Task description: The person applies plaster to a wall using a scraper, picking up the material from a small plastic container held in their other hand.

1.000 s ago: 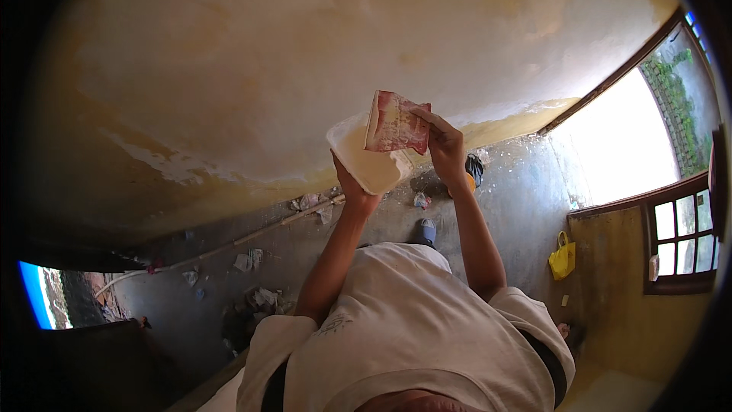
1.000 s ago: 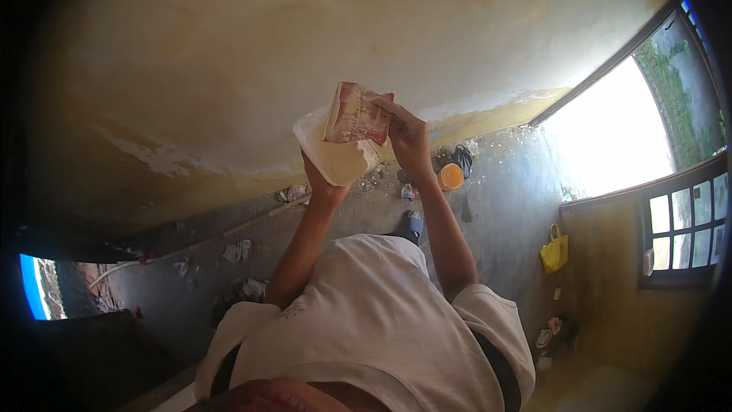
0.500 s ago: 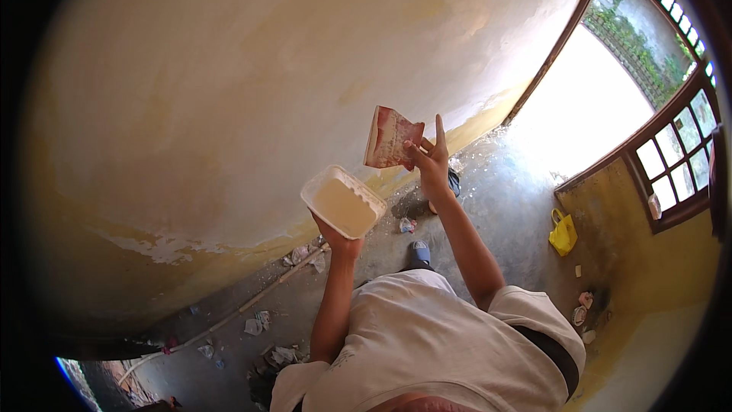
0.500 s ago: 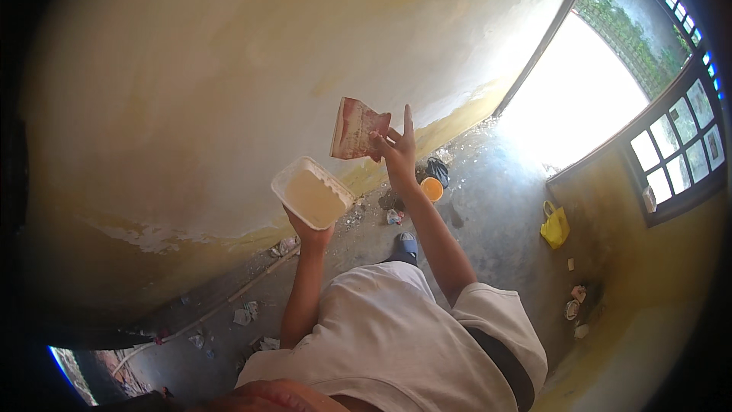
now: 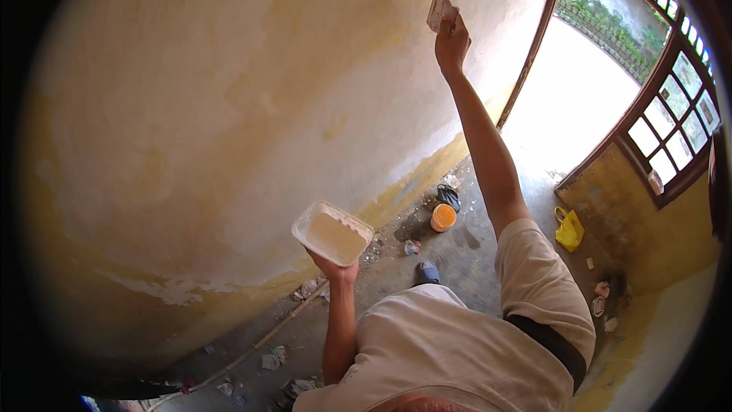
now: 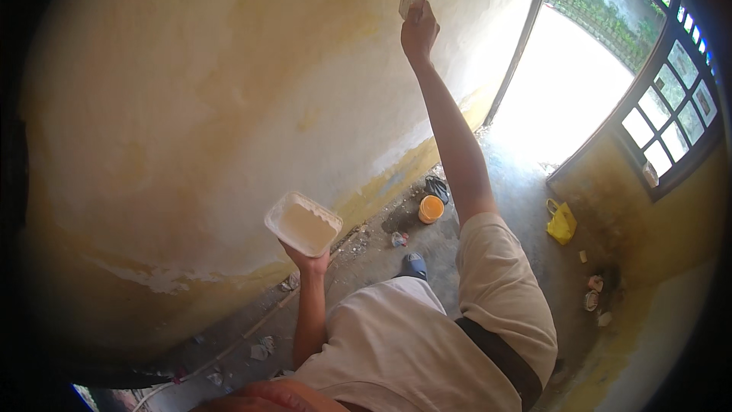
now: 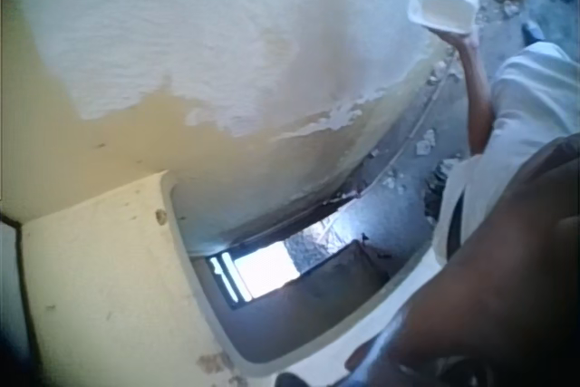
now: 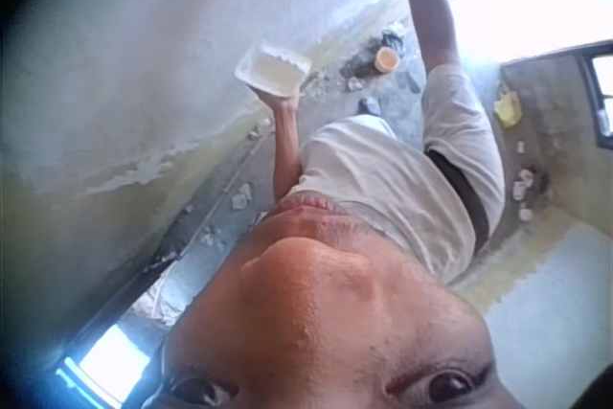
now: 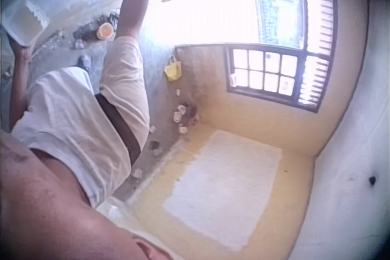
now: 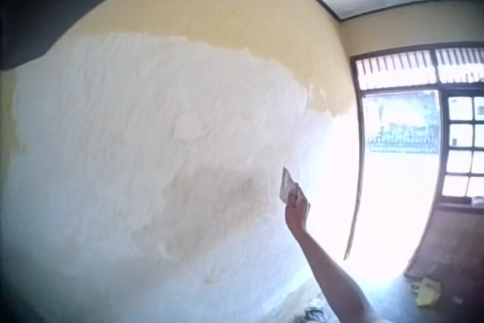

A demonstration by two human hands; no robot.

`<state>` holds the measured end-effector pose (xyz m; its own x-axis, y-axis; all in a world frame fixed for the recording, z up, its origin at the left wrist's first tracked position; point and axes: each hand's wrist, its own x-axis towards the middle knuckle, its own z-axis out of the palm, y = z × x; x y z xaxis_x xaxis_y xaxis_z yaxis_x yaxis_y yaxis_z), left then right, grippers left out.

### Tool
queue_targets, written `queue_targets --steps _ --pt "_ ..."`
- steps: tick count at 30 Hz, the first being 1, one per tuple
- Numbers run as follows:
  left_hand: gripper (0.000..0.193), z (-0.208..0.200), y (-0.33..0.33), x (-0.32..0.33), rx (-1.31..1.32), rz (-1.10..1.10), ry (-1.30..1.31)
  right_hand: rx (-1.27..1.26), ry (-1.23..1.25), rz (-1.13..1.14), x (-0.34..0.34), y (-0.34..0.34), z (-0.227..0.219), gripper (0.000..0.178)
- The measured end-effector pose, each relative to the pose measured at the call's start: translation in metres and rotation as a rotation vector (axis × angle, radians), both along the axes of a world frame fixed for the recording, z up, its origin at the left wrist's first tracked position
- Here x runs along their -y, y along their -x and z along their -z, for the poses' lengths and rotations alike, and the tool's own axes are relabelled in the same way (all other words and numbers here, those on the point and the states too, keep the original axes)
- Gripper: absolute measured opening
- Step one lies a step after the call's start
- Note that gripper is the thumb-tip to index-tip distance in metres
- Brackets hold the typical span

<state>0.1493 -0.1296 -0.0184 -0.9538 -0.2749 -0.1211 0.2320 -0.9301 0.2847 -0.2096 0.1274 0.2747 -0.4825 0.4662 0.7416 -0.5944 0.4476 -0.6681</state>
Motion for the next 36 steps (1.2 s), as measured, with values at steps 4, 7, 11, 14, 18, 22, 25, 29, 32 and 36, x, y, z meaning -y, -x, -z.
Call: queue_targets --steps 4,7,11,14,18,22,25,29,32,36 --pt "0.057 0.000 0.003 -0.005 -0.030 -0.017 0.014 0.023 -0.136 0.076 0.049 0.009 -0.031 0.041" --pt "0.058 0.001 0.009 -0.005 -0.021 -0.029 -0.006 -0.325 -0.338 0.099 0.155 -0.046 0.015 0.048" --pt "0.058 -0.002 0.015 -0.001 0.011 -0.036 0.009 -0.348 -0.696 -0.331 0.228 -0.154 0.106 0.053" --pt "0.059 -0.003 0.014 0.008 0.051 -0.073 0.050 -0.156 -0.548 -0.699 0.216 -0.198 0.151 0.025" --pt "0.066 -0.004 0.023 0.003 0.056 -0.002 0.068 0.382 -0.394 -0.886 0.137 -0.219 0.153 0.021" --pt "0.072 -0.009 0.022 -0.009 0.143 0.012 0.185 0.524 -0.455 -0.871 0.112 -0.242 0.154 0.030" --pt "0.076 -0.014 0.025 -0.026 0.083 0.081 0.112 0.515 -0.612 -0.950 0.100 -0.239 0.195 0.029" --pt "0.067 -0.020 0.028 -0.036 0.140 0.102 0.092 0.687 -0.514 -0.837 0.077 -0.243 0.165 0.023" --pt "0.070 -0.020 0.039 -0.047 0.061 0.220 0.103 0.484 -0.627 -0.939 0.070 -0.240 0.203 0.022" --pt "0.077 -0.031 0.051 -0.065 0.122 0.221 0.098 0.854 -0.575 -0.832 0.047 -0.236 0.172 0.024"
